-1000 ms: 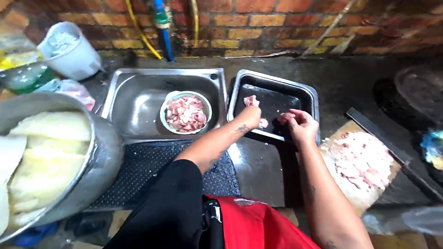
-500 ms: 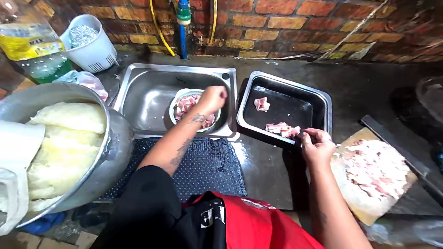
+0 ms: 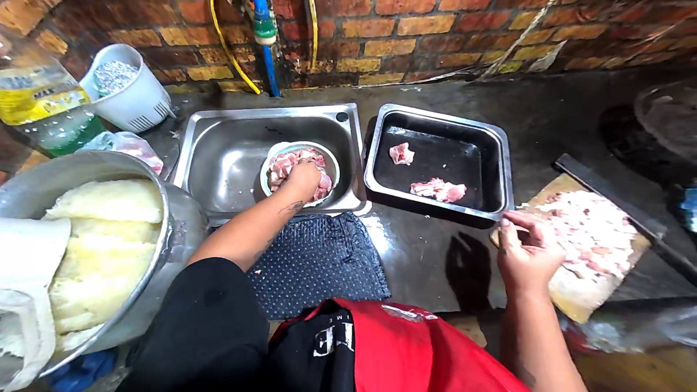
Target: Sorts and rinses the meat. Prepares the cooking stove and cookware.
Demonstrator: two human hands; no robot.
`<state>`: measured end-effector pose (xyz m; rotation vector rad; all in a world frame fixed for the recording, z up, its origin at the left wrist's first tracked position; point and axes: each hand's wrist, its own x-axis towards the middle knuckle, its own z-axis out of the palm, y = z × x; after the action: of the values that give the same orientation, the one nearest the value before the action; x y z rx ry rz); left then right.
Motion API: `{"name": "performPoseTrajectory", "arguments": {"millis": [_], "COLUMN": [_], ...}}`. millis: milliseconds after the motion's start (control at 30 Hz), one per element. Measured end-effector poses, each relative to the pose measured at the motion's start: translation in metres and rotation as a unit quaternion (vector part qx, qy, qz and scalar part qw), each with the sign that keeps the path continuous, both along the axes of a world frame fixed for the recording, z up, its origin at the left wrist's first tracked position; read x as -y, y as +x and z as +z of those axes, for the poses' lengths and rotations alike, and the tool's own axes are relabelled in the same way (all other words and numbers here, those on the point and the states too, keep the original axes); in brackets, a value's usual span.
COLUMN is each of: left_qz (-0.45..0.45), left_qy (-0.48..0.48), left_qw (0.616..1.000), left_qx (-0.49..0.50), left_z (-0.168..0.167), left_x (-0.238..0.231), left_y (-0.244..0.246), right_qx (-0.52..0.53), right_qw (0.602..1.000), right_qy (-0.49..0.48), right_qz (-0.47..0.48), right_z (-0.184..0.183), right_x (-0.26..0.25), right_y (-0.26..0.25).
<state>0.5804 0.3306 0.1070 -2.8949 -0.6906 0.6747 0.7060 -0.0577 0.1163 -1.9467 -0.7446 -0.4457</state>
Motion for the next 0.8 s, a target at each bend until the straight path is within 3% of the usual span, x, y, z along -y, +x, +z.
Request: {"name": "performPoseTrajectory", "arguments": {"millis": [233, 400, 533, 700, 800], "left_qz": [-0.013, 0.048, 0.13, 0.219, 0.201], "left_qy": [0.02, -0.138, -0.284, -0.336, -0.325], "left_qw": [0.998, 0.987, 0.944, 0.893, 0.883], "left_qx": [-0.054, 0.072, 0.104, 0.206, 0.273], "left_z": [-0.005, 0.019, 0.034, 0.036, 0.029], "left_x": [0.004, -0.04, -0.069, -0.07, -0.069], "left_y": [0.006, 0.002, 0.002, -0.012, -0.02], "right_qx": [-0.052, -0.06, -0.102, -0.103, -0.107], "right_qw": [0.996, 0.994, 0.988, 0.986, 0.986], "right_qy": [0.026, 0.056, 0.079, 0.093, 0.095], "right_qz": [-0.071, -0.075, -0.087, -0.087, -0.088], "right_z": [0.002, -0.004, -0.004, -0.001, 0.001], "right_x": [0.04, 0.057, 0.06, 0.058, 0.056], "right_y": [-0.019, -0.022, -0.025, -0.028, -0.03]}}
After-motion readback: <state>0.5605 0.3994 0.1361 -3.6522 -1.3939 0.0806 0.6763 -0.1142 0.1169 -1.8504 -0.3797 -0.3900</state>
